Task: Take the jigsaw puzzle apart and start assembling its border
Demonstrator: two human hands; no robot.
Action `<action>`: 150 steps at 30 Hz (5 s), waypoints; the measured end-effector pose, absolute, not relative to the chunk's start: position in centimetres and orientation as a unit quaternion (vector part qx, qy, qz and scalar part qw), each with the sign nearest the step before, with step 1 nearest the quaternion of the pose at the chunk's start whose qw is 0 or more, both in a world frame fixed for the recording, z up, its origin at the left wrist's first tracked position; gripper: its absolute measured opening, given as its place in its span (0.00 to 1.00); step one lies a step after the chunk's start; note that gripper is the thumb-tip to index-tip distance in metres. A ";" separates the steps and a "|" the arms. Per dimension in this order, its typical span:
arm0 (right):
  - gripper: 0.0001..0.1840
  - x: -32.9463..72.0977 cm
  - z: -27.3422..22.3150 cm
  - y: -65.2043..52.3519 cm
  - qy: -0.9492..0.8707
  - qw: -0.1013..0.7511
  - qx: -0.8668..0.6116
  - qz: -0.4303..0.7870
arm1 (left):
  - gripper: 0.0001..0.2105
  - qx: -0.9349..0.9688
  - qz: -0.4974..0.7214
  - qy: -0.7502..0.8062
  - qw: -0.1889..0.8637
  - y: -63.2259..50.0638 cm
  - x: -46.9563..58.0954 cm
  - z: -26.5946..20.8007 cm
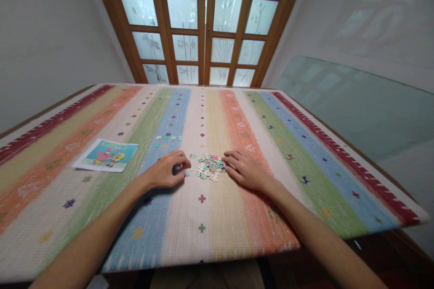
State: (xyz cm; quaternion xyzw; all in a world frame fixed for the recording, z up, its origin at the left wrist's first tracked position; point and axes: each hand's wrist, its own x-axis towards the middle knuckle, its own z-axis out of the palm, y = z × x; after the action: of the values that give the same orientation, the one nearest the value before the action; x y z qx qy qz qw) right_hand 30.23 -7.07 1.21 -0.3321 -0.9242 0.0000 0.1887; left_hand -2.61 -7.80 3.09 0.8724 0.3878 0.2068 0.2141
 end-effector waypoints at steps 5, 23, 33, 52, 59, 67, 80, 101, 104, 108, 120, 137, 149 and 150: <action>0.15 30.2 1.4 -7.1 -0.924 0.189 -0.332 0.005 | 0.10 0.867 0.209 0.403 0.209 -7.8 -2.1 3.0; 0.16 30.3 1.1 -7.0 -0.925 0.190 -0.328 -0.001 | 0.13 0.781 0.308 0.466 0.281 -7.0 -2.6 3.8; 0.16 30.2 1.0 -6.9 -0.926 0.192 -0.326 -0.004 | 0.13 0.776 0.333 0.475 0.249 -7.0 -3.0 4.4; 0.16 30.3 1.0 -7.0 -0.927 0.190 -0.323 -0.006 | 0.12 0.687 0.439 0.516 0.264 -7.1 -3.2 4.2; 0.16 30.3 1.0 -6.9 -0.927 0.191 -0.323 -0.007 | 0.15 0.699 0.375 0.586 0.166 -5.9 -6.8 4.6; 0.16 30.3 1.0 -6.9 -0.927 0.191 -0.323 -0.005 | 0.14 0.772 0.277 0.562 0.104 -4.5 -10.0 3.5; 0.15 30.3 1.1 -6.9 -0.926 0.190 -0.328 -0.003 | 0.14 0.795 0.269 0.543 0.027 -3.4 -10.1 1.3; 0.16 30.3 1.2 -7.0 -0.925 0.189 -0.330 0.003 | 0.10 0.860 0.242 0.437 0.104 -5.9 -7.5 4.2; 0.15 30.3 1.1 -7.0 -0.924 0.192 -0.331 0.005 | 0.13 0.874 0.211 0.415 0.140 -6.4 -6.3 3.8; 0.16 30.4 1.0 -6.9 -0.924 0.197 -0.327 0.010 | 0.17 0.879 0.189 0.412 0.151 -6.7 -5.4 3.1; 0.14 30.7 1.6 -6.7 -0.913 0.231 -0.328 0.076 | 0.16 0.883 0.229 0.364 0.187 -7.4 -2.9 1.4; 0.14 30.5 1.7 -6.8 -0.912 0.239 -0.325 0.074 | 0.12 0.889 0.264 0.335 0.167 -9.4 0.9 1.9; 0.14 30.6 1.6 -6.8 -0.912 0.233 -0.328 0.075 | 0.05 0.879 0.296 0.319 0.197 -9.8 1.4 2.0; 0.14 30.7 1.6 -6.7 -0.912 0.234 -0.328 0.075 | 0.05 0.874 0.300 0.319 0.210 -9.8 1.4 2.1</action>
State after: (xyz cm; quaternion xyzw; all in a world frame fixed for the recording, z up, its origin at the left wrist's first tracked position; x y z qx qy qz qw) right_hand 30.65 -6.74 1.56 -0.3276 -0.9124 0.0746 0.2335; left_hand 1.37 -9.79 2.11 0.8744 0.3189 0.2997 0.2095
